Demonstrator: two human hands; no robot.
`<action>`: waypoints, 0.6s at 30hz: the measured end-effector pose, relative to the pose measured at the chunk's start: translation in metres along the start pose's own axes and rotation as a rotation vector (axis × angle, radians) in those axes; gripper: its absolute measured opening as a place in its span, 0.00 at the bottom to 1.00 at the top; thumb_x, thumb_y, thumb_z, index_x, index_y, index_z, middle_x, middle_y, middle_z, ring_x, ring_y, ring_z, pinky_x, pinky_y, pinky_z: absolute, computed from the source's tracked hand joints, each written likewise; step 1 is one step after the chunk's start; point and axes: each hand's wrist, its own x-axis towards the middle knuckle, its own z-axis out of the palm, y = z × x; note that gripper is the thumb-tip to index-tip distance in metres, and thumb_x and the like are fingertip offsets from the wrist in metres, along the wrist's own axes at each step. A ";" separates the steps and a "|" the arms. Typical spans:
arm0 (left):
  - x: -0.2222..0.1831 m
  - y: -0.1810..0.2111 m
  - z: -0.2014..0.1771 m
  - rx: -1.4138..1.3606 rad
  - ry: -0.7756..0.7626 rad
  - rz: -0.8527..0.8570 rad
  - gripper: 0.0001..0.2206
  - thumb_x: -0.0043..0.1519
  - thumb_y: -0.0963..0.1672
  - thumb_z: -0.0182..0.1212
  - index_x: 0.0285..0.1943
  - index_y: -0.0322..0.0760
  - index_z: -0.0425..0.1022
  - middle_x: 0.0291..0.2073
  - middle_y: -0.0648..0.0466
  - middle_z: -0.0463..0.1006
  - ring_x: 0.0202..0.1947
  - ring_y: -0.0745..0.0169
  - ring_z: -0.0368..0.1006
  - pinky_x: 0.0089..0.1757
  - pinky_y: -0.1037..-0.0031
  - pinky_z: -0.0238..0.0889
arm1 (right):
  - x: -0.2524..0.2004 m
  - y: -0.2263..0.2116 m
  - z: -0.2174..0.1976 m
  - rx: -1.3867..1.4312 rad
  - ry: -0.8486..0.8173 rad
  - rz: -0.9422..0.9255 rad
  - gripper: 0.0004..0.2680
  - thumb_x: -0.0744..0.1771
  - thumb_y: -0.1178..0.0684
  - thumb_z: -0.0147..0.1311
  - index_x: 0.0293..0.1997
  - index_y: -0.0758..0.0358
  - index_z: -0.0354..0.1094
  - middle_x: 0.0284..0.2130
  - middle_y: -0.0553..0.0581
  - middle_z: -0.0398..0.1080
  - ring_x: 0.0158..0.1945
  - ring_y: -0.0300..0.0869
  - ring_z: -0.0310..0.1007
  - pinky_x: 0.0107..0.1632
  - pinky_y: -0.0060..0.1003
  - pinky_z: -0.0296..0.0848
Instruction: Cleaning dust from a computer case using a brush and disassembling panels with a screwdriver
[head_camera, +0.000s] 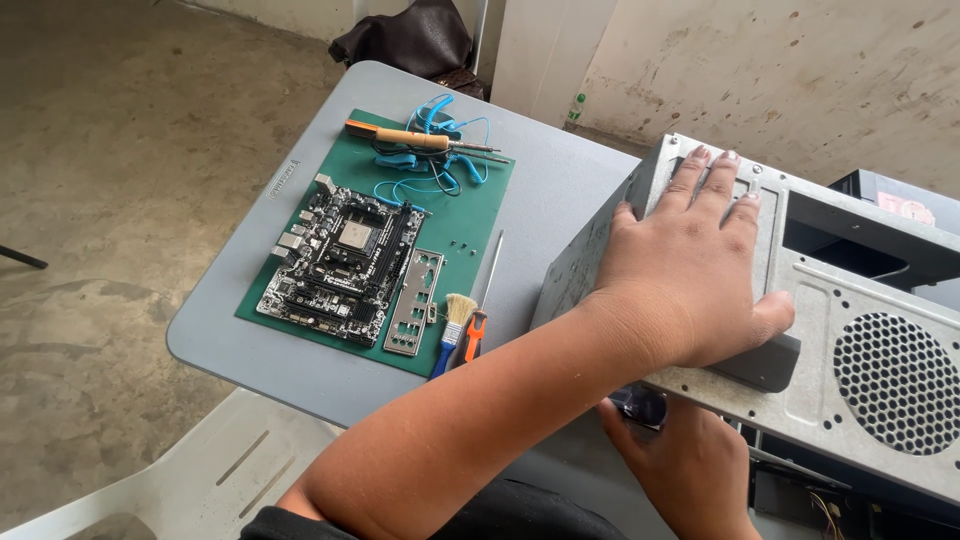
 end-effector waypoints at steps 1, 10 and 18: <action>0.000 0.000 0.000 -0.001 -0.012 -0.001 0.40 0.56 0.60 0.41 0.77 0.44 0.48 0.79 0.50 0.33 0.78 0.52 0.25 0.62 0.42 0.38 | 0.007 -0.010 -0.014 -0.042 -0.225 0.018 0.20 0.60 0.29 0.56 0.41 0.54 0.65 0.27 0.56 0.72 0.33 0.59 0.74 0.32 0.55 0.69; 0.000 0.002 0.004 0.020 0.021 -0.010 0.40 0.55 0.61 0.42 0.77 0.46 0.49 0.79 0.52 0.35 0.78 0.55 0.26 0.60 0.42 0.42 | 0.053 -0.029 -0.065 0.302 -0.822 -0.402 0.22 0.60 0.55 0.54 0.62 0.46 0.61 0.56 0.59 0.71 0.53 0.61 0.72 0.48 0.50 0.73; -0.002 0.002 0.003 0.019 0.036 -0.022 0.39 0.56 0.60 0.43 0.76 0.46 0.52 0.79 0.52 0.37 0.78 0.54 0.27 0.60 0.39 0.41 | 0.052 -0.033 -0.043 -0.083 -0.402 -0.380 0.29 0.61 0.29 0.53 0.64 0.55 0.60 0.57 0.68 0.66 0.60 0.69 0.61 0.56 0.61 0.64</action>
